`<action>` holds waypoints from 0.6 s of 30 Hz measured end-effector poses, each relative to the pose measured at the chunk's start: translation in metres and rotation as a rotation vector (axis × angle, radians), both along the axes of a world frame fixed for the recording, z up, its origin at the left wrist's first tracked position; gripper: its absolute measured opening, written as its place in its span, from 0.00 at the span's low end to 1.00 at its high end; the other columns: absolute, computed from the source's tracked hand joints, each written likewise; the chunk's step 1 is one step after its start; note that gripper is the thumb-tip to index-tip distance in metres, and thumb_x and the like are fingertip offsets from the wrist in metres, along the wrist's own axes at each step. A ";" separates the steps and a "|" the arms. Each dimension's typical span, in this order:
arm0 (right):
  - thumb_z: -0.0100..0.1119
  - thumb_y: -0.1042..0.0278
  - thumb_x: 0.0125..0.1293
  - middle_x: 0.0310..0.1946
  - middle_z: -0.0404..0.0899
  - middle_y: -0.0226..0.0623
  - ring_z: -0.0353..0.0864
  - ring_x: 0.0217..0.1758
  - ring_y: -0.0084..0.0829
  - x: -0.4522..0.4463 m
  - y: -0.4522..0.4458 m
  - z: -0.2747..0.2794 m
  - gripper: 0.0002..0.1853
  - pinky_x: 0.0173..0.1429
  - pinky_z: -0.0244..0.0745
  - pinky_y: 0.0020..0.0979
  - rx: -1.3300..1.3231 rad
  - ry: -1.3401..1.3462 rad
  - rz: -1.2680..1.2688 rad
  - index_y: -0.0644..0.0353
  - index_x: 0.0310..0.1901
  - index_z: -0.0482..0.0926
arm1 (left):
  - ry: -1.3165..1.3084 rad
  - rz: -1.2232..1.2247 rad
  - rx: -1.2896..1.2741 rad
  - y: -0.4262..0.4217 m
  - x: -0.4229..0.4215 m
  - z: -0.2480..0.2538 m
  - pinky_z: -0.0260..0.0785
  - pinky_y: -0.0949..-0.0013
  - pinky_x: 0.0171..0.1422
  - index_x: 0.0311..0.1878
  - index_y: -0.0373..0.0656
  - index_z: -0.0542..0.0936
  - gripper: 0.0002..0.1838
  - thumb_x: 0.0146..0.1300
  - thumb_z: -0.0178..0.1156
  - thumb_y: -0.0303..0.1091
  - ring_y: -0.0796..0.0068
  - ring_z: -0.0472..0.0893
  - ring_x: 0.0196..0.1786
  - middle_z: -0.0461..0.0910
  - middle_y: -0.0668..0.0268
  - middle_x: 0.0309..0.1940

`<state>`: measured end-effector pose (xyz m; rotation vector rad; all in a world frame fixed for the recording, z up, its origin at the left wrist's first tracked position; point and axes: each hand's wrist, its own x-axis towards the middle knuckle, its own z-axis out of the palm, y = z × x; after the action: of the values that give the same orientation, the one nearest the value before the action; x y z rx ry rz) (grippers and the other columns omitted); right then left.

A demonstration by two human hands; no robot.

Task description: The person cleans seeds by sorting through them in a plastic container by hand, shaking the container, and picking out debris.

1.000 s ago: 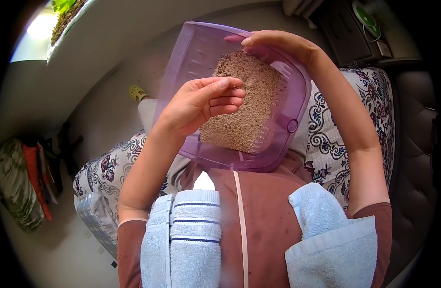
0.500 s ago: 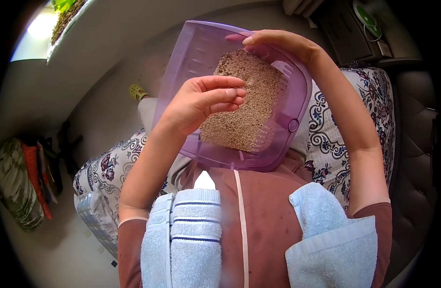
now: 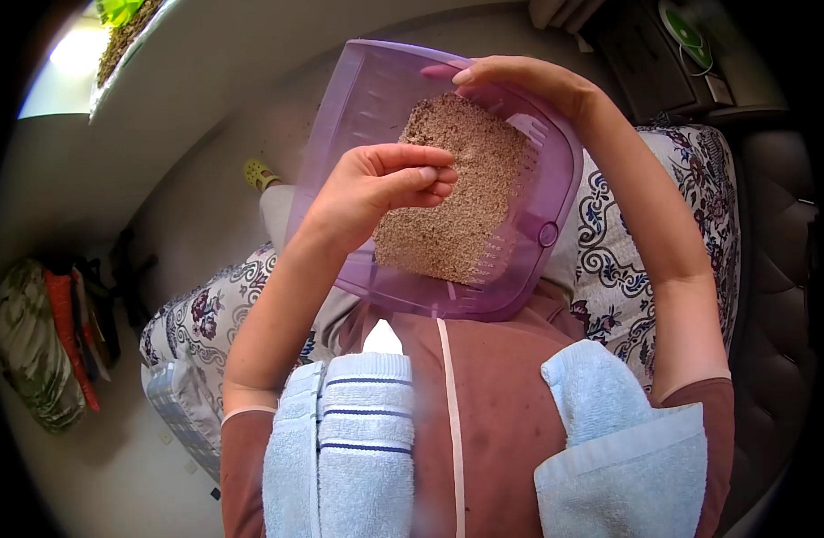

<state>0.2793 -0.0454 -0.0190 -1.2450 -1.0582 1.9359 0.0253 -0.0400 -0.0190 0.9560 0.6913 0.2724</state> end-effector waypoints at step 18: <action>0.64 0.48 0.60 0.44 0.78 0.25 0.70 0.37 0.11 0.004 0.001 -0.007 0.30 0.42 0.67 0.15 0.013 -0.050 -0.007 0.54 0.61 0.77 | 0.005 -0.007 -0.116 0.001 0.001 0.003 0.79 0.70 0.53 0.56 0.30 0.76 0.15 0.70 0.55 0.29 0.68 0.85 0.46 0.83 0.52 0.46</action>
<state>0.2829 -0.0439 -0.0265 -1.2945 -1.0887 1.8985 0.0259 -0.0390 -0.0163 0.8485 0.7007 0.2210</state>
